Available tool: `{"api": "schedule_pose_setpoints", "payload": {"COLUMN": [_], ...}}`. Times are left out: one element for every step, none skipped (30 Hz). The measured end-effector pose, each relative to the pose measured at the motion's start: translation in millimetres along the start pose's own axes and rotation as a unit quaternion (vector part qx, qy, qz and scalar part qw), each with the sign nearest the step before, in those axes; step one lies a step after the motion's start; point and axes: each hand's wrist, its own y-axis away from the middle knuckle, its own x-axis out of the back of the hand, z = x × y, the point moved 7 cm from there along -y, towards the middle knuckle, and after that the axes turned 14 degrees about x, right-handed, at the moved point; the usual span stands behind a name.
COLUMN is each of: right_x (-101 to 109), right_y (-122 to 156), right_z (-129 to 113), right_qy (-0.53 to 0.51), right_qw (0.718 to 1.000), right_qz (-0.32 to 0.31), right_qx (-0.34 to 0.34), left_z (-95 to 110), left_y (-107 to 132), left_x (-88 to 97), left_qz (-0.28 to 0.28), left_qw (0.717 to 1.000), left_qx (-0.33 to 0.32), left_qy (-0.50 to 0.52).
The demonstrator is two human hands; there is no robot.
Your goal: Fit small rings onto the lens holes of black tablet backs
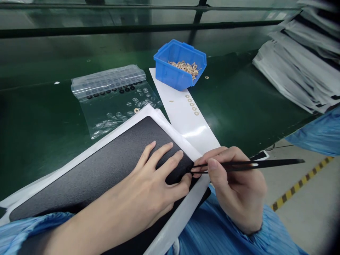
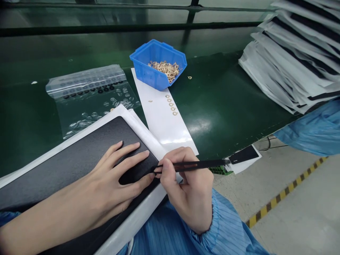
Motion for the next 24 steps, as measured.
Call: {"api": "schedule_pose_setpoints", "payload": {"right_x": [-0.3,-0.5,-0.6,-0.5,-0.3,0.0,0.3,0.7,1.1,1.5,1.7,1.9,1.8,1.7,1.5,1.3,1.0,0.7,0.0,-0.9,-1.9,-3.0,-4.1,-5.1], "right_y": [0.0,0.0,-0.1,-0.2,-0.2,-0.2,-0.2,-0.1,-0.1,0.0,0.0,0.2,0.4,0.6,0.8,0.9,0.7,0.2,-0.7,-1.9,-3.3,-4.8,-6.2,-7.4], "right_z": [0.5,0.9,0.7,0.4,0.0,-0.6,-1.4,-1.9,-2.4,-3.1,-3.5,-3.7,-3.7,-3.7,-3.6,-3.5,-3.8,-4.4,-5.0,-5.9,-6.7,-7.6,-7.9,-8.0], "right_qy": [0.003,0.006,0.008,0.009,0.010,0.012,0.014,0.016,0.019,0.022,0.026,0.030,0.035,0.040,0.045,0.049,0.053,0.056,0.059,0.061,0.063,0.063,0.062,0.060], "right_qw": [1.000,1.000,1.000,1.000,1.000,1.000,1.000,1.000,1.000,1.000,1.000,0.999,0.999,0.999,0.999,0.999,0.999,0.998,0.998,0.998,0.997,0.997,0.997,0.996], "right_qz": [0.002,0.005,0.008,0.010,0.012,0.013,0.013,0.013,0.013,0.013,0.013,0.012,0.010,0.008,0.006,0.004,0.001,-0.001,-0.006,-0.012,-0.021,-0.031,-0.043,-0.055], "right_qx": [-0.001,-0.002,-0.001,-0.001,-0.002,-0.001,0.000,-0.001,0.000,0.002,0.004,0.006,0.006,0.007,0.007,0.007,0.010,0.014,0.018,0.023,0.027,0.032,0.032,0.032], "left_z": [0.1,0.4,0.8,1.2,1.5,1.6,1.6,1.5,1.5,1.5,1.4,1.4,1.3,1.2,1.0,1.0,1.1,1.2,1.4,1.4,1.4,1.2,1.0,0.9], "left_y": [0.1,0.2,0.3,0.4,0.5,0.5,0.6,0.6,0.6,0.5,0.5,0.4,0.3,0.1,0.0,-0.1,-0.1,-0.1,-0.1,-0.1,-0.1,-0.2,-0.3,-0.4], "left_x": [0.0,-0.1,-0.2,-0.6,-0.6,-0.2,0.1,0.3,0.4,0.3,0.4,0.5,0.7,0.8,0.7,0.4,-0.1,-0.4,-0.5,-0.3,0.0,0.4,0.6,0.7], "left_qz": [0.000,-0.001,-0.002,-0.005,-0.006,-0.003,-0.002,-0.003,-0.003,-0.005,-0.005,-0.005,-0.003,0.000,0.001,0.002,0.002,0.001,0.002,0.003,0.004,0.004,0.004,0.001], "left_qw": [1.000,1.000,1.000,1.000,1.000,1.000,1.000,1.000,1.000,1.000,1.000,1.000,1.000,1.000,1.000,1.000,1.000,1.000,1.000,1.000,1.000,1.000,1.000,1.000], "left_qx": [-0.001,-0.002,-0.003,-0.005,-0.005,-0.005,-0.003,-0.003,-0.003,-0.003,-0.004,-0.004,-0.004,-0.004,-0.003,-0.003,-0.004,-0.004,-0.006,-0.006,-0.006,-0.004,-0.004,-0.003], "left_qy": [-0.001,-0.003,-0.006,-0.009,-0.011,-0.011,-0.011,-0.012,-0.012,-0.011,-0.009,-0.006,-0.003,-0.001,0.000,0.000,-0.002,-0.005,-0.007,-0.008,-0.009,-0.008,-0.007,-0.007]}}
